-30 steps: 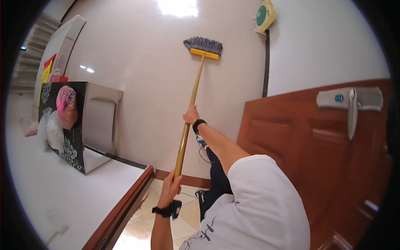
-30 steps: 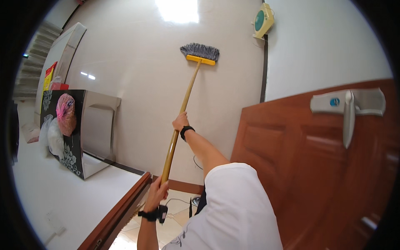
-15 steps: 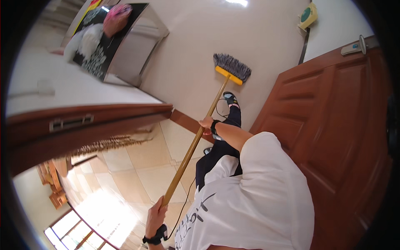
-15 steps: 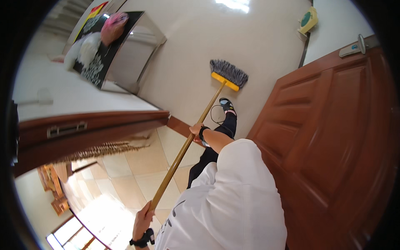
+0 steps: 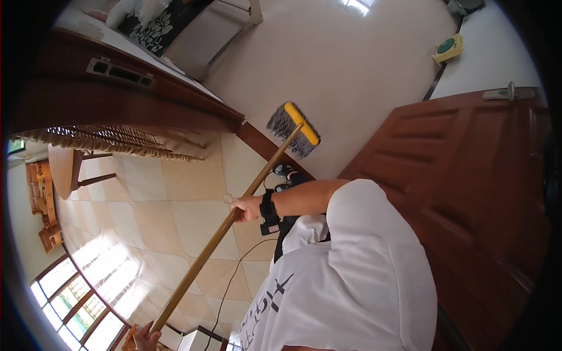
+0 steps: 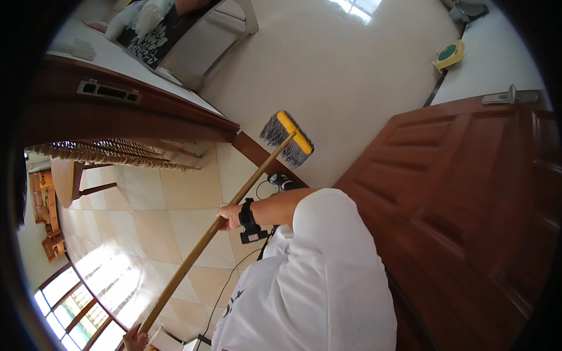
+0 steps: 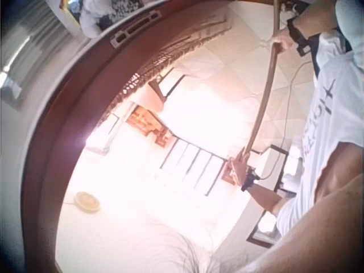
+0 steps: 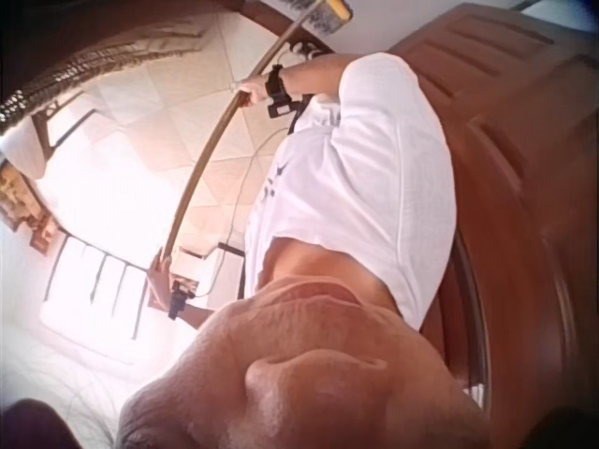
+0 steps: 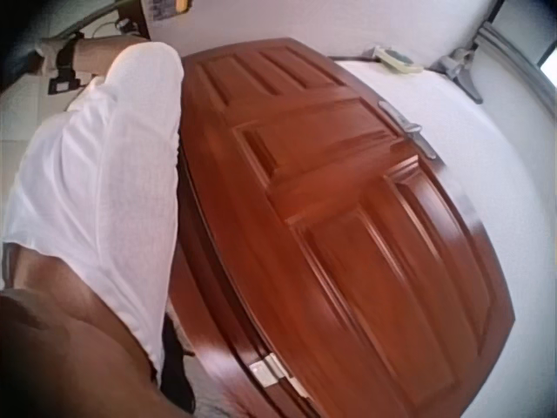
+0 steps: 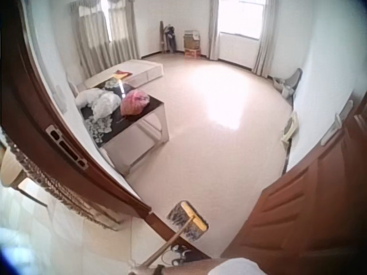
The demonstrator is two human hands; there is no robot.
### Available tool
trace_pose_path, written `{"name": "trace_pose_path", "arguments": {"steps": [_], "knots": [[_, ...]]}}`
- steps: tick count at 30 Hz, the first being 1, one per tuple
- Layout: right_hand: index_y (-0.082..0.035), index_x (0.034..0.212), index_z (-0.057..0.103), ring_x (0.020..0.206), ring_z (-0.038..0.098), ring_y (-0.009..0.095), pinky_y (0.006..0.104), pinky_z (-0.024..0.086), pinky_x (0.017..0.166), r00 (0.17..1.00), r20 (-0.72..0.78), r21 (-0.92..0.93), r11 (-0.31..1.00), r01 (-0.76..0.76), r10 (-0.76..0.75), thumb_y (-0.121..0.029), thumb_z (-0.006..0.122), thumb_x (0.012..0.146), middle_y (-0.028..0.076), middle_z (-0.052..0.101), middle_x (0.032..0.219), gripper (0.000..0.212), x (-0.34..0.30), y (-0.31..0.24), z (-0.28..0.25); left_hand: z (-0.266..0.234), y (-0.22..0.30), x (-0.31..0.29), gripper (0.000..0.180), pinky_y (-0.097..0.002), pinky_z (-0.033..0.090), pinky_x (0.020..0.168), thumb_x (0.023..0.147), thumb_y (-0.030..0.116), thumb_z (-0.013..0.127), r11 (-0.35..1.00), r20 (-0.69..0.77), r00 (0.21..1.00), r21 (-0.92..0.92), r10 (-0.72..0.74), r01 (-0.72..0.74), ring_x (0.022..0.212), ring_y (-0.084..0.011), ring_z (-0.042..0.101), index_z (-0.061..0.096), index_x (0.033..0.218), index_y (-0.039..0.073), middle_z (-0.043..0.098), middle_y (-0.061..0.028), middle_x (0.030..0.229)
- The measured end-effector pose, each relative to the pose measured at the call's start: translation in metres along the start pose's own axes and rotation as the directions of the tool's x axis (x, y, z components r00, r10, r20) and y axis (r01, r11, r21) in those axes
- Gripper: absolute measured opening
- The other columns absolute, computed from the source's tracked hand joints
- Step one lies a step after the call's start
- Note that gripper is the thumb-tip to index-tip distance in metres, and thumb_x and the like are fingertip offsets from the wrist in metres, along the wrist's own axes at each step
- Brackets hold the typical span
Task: The person is sweeping the floor using a broom and transitions between rooms.
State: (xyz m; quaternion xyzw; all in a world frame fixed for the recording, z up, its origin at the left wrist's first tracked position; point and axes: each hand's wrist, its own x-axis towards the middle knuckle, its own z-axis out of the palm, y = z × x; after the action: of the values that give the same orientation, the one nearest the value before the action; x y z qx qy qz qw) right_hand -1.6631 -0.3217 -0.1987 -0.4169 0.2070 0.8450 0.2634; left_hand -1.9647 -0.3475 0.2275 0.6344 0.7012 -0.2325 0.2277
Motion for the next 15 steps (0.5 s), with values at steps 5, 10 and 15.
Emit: {"name": "trace_pose_path", "arguments": {"steps": [5,10,15], "knots": [[-0.003,0.084,0.046,0.067,0.053,0.023,0.0368,0.045,0.061,0.993,-0.072,0.144,0.984,0.104,-0.095,-0.005,0.05,0.07,0.009,0.053,0.077,0.015,-0.03,-0.043,-0.052,0.051,0.005,0.063,0.027,-0.0174,0.038,0.049,0.064,0.0,0.056,0.904,0.015,0.999,-0.426,0.038,-0.028,0.053,-0.0062,0.047,0.055,0.09,-0.007,0.056,-0.0023,0.065],[-0.004,0.069,0.049,0.058,0.052,0.022,0.0355,0.042,0.052,0.363,0.466,-0.857,-0.31,0.411,-0.807,-0.006,0.053,0.066,0.01,0.05,0.063,0.005,-0.026,-0.096,-0.204,0.114,0.109,0.125,0.023,-0.0183,0.038,0.048,0.066,0.005,0.058,0.848,0.059,0.951,-0.473,0.303,-0.24,0.054,-0.0052,0.046,0.057,0.088,-0.002,0.054,-0.0011,0.061],[0.001,0.063,0.049,0.058,0.054,0.021,0.0312,0.044,0.051,0.38,-0.038,-0.999,0.036,-0.013,-0.924,-0.007,0.055,0.067,0.013,0.052,0.062,0.011,-0.05,-0.134,-0.31,0.17,0.227,0.158,0.022,-0.0232,0.04,0.05,0.071,0.014,0.057,0.786,0.099,0.85,-0.449,0.517,-0.426,0.054,-0.0091,0.049,0.056,0.089,0.002,0.052,-0.0113,0.06]]}}
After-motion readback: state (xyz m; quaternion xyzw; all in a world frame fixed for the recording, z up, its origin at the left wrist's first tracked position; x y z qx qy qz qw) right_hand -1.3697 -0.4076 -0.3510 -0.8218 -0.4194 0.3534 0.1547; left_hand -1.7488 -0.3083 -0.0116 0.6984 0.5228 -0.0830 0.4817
